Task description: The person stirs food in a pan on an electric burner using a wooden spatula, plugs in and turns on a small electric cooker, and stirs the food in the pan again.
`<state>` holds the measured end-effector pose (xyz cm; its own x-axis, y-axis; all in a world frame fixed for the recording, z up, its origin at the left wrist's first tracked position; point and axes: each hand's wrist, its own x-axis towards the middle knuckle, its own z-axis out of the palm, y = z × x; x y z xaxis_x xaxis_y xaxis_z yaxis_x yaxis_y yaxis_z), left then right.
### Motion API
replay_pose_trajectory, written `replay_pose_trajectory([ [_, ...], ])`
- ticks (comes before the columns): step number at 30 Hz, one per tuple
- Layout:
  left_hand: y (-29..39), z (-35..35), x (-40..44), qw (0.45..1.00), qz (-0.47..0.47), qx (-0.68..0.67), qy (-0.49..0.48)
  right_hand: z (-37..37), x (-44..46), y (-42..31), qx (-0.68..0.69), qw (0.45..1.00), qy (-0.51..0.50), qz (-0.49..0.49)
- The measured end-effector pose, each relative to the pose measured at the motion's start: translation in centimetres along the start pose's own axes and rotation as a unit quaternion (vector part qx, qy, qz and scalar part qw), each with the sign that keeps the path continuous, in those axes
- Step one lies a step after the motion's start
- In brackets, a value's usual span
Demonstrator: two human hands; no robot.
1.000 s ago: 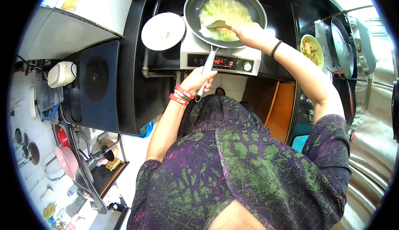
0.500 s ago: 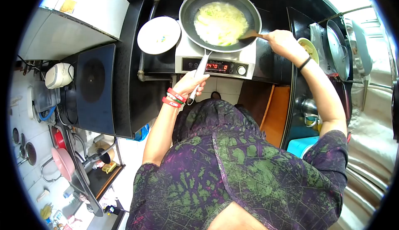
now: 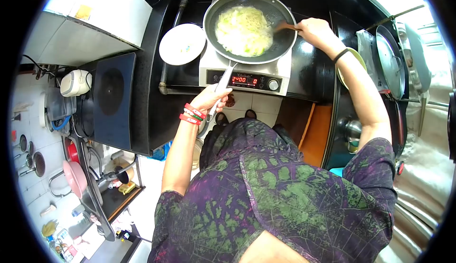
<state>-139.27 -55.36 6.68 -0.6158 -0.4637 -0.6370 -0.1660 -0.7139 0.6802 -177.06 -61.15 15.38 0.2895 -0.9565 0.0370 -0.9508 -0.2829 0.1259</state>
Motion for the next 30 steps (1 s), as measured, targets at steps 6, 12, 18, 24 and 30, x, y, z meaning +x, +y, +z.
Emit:
replay_pose_trajectory([
  [6, 0.1, 0.3, -0.2, 1.000, -0.003, -0.028, 0.000, 1.2, 2.0, 0.0, -0.076, 0.994, -0.011, -0.083],
  [12, 0.2, 0.4, -0.1, 1.000, -0.008, 0.011, 0.009, 6.3, 6.6, -2.0, 0.043, 0.997, 0.058, -0.040],
  [18, 0.0, 0.2, -0.1, 1.000, -0.008, -0.016, 0.007, 4.8, 4.7, -6.6, 0.157, 0.984, -0.079, -0.012],
  [24, -0.7, -0.5, 0.3, 0.999, 0.011, -0.035, -0.029, 2.0, 3.2, -5.8, 0.000, 0.992, -0.126, 0.029],
  [30, -0.8, -0.8, 0.5, 0.999, 0.009, -0.030, -0.036, 5.3, 6.0, -7.9, 0.098, 0.984, -0.091, 0.120],
])
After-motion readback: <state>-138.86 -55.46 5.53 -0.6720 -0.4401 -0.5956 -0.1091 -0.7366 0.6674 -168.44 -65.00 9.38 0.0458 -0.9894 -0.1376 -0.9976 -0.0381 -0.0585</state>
